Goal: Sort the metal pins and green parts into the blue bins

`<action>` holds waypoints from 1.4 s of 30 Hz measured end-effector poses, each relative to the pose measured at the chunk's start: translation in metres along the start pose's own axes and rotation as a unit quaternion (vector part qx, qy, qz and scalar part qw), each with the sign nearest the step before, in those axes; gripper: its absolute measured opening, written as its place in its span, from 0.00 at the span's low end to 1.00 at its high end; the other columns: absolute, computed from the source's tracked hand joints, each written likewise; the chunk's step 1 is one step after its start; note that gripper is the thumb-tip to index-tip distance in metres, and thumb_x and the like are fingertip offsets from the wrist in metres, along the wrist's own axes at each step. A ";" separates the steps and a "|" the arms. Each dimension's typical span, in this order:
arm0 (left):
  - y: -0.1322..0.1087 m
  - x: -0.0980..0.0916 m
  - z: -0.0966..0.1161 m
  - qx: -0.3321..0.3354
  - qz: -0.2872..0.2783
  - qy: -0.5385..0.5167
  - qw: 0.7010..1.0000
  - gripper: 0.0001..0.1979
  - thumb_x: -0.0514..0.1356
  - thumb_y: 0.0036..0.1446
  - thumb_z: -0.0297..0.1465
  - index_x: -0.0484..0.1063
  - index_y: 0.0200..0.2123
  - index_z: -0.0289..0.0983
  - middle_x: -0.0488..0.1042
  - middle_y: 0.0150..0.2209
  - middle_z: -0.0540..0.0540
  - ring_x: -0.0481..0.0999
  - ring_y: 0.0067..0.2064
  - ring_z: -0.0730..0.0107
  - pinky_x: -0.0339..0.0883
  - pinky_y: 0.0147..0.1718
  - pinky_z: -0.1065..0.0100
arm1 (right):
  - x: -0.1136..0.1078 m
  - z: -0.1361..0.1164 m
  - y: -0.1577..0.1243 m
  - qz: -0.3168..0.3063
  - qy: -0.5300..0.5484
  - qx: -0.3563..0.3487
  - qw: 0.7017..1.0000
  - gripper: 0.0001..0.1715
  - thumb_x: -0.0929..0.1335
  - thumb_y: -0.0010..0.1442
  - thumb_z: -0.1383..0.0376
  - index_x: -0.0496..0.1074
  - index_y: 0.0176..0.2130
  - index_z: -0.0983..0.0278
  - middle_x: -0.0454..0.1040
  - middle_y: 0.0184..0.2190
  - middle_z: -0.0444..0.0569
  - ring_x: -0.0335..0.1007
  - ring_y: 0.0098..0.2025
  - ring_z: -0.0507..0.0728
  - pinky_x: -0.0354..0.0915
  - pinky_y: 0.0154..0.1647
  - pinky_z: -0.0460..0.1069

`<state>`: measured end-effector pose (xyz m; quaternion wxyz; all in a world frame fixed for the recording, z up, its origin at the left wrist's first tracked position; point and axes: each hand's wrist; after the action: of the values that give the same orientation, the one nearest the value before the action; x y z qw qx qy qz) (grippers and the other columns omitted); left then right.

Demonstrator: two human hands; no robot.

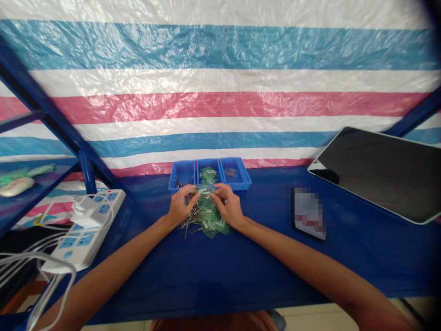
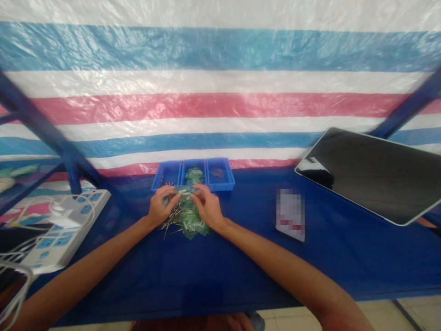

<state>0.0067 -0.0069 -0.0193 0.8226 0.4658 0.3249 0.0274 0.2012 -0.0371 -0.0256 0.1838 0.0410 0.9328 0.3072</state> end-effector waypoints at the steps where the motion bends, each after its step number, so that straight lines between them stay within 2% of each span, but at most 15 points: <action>1: 0.000 0.001 0.000 -0.004 -0.004 0.001 1.000 0.08 0.59 0.57 0.34 0.71 0.37 0.34 0.75 0.40 0.42 0.73 0.29 0.74 0.69 0.31 0.70 | -0.001 0.000 0.000 0.002 0.000 -0.003 1.000 0.16 0.63 0.63 0.62 0.66 0.51 0.62 0.73 0.30 0.44 0.68 0.26 0.51 0.66 0.32 0.46; 5: 0.001 -0.001 0.003 0.004 0.004 -0.026 1.000 0.08 0.59 0.57 0.32 0.70 0.39 0.35 0.75 0.36 0.45 0.71 0.27 0.76 0.68 0.32 0.71 | -0.006 -0.003 0.001 -0.032 -0.010 -0.044 0.998 0.17 0.58 0.66 0.66 0.70 0.50 0.61 0.75 0.36 0.49 0.71 0.35 0.53 0.67 0.40 0.49; 8: 0.003 -0.006 0.007 0.001 -0.018 -0.041 0.999 0.08 0.56 0.59 0.29 0.70 0.41 0.34 0.75 0.36 0.45 0.72 0.30 0.74 0.68 0.34 0.70 | -0.009 -0.006 0.002 -0.038 -0.013 -0.065 0.997 0.20 0.57 0.65 0.68 0.70 0.51 0.60 0.75 0.40 0.49 0.72 0.40 0.54 0.67 0.43 0.50; 11: 0.006 -0.011 0.010 0.018 -0.052 -0.064 0.996 0.12 0.51 0.60 0.26 0.70 0.44 0.34 0.75 0.36 0.43 0.73 0.34 0.70 0.68 0.37 0.66 | -0.007 -0.005 0.002 -0.026 -0.012 -0.070 0.997 0.19 0.59 0.64 0.69 0.70 0.51 0.60 0.74 0.43 0.50 0.71 0.42 0.55 0.67 0.44 0.51; 15: 0.008 -0.012 0.012 0.043 -0.050 -0.070 0.995 0.14 0.50 0.58 0.24 0.71 0.44 0.35 0.75 0.38 0.42 0.74 0.39 0.66 0.68 0.41 0.62 | -0.005 -0.003 0.001 -0.016 -0.013 -0.057 0.998 0.16 0.62 0.63 0.66 0.72 0.49 0.61 0.75 0.40 0.50 0.71 0.37 0.54 0.67 0.39 0.49; 17: 0.008 -0.012 0.012 0.043 -0.044 -0.069 0.996 0.13 0.52 0.58 0.25 0.71 0.44 0.35 0.74 0.40 0.42 0.74 0.40 0.66 0.69 0.40 0.63 | -0.006 -0.003 0.002 -0.015 -0.017 -0.052 0.998 0.14 0.63 0.63 0.65 0.73 0.46 0.61 0.74 0.38 0.49 0.69 0.32 0.53 0.67 0.35 0.49; 21: 0.008 -0.010 0.011 0.030 -0.046 -0.065 0.996 0.10 0.58 0.57 0.30 0.72 0.43 0.36 0.73 0.39 0.43 0.71 0.32 0.72 0.69 0.33 0.69 | -0.007 -0.006 0.003 -0.011 -0.026 -0.051 0.998 0.10 0.64 0.62 0.62 0.73 0.41 0.62 0.72 0.34 0.49 0.67 0.32 0.53 0.65 0.34 0.48; 25: 0.007 -0.008 0.010 0.030 -0.026 -0.049 0.998 0.07 0.60 0.56 0.33 0.73 0.37 0.36 0.71 0.36 0.45 0.68 0.27 0.78 0.67 0.28 0.72 | -0.006 -0.008 0.004 0.004 -0.040 -0.045 0.998 0.11 0.63 0.63 0.61 0.72 0.38 0.63 0.70 0.36 0.51 0.67 0.35 0.54 0.65 0.35 0.48; 30: 0.007 -0.006 0.011 0.014 -0.013 -0.069 0.997 0.12 0.60 0.56 0.32 0.70 0.44 0.35 0.73 0.37 0.44 0.71 0.29 0.76 0.67 0.29 0.72 | -0.005 -0.006 0.003 -0.013 -0.035 -0.047 0.998 0.11 0.62 0.64 0.62 0.71 0.38 0.63 0.72 0.35 0.50 0.68 0.34 0.54 0.65 0.37 0.48; 35: 0.005 -0.003 0.008 0.016 -0.026 -0.047 0.998 0.08 0.58 0.58 0.32 0.72 0.40 0.35 0.76 0.35 0.45 0.71 0.28 0.75 0.68 0.31 0.71 | -0.003 -0.002 0.001 -0.012 -0.033 -0.025 0.999 0.11 0.64 0.62 0.61 0.71 0.43 0.62 0.74 0.33 0.46 0.68 0.29 0.52 0.65 0.35 0.47; 38: 0.002 -0.001 0.005 0.006 -0.014 -0.026 1.000 0.11 0.58 0.58 0.34 0.70 0.43 0.35 0.76 0.36 0.45 0.72 0.27 0.76 0.69 0.32 0.71 | -0.001 0.002 -0.001 0.001 -0.015 -0.002 1.000 0.15 0.65 0.62 0.61 0.67 0.48 0.62 0.73 0.30 0.44 0.67 0.25 0.51 0.66 0.30 0.46; 42: 0.001 -0.002 0.003 0.006 0.003 -0.050 0.999 0.09 0.54 0.60 0.30 0.68 0.43 0.35 0.75 0.37 0.45 0.73 0.29 0.75 0.69 0.33 0.71 | -0.002 0.001 -0.001 0.006 -0.016 -0.018 1.000 0.12 0.63 0.63 0.62 0.69 0.46 0.62 0.74 0.31 0.46 0.69 0.27 0.51 0.67 0.32 0.47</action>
<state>0.0070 -0.0092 -0.0163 0.8348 0.4725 0.2826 0.0046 0.2030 -0.0380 -0.0263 0.1973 0.0482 0.9240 0.3240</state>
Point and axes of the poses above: each hand's wrist, its own y-axis towards the middle knuckle, its own x-axis out of the palm, z = x × y
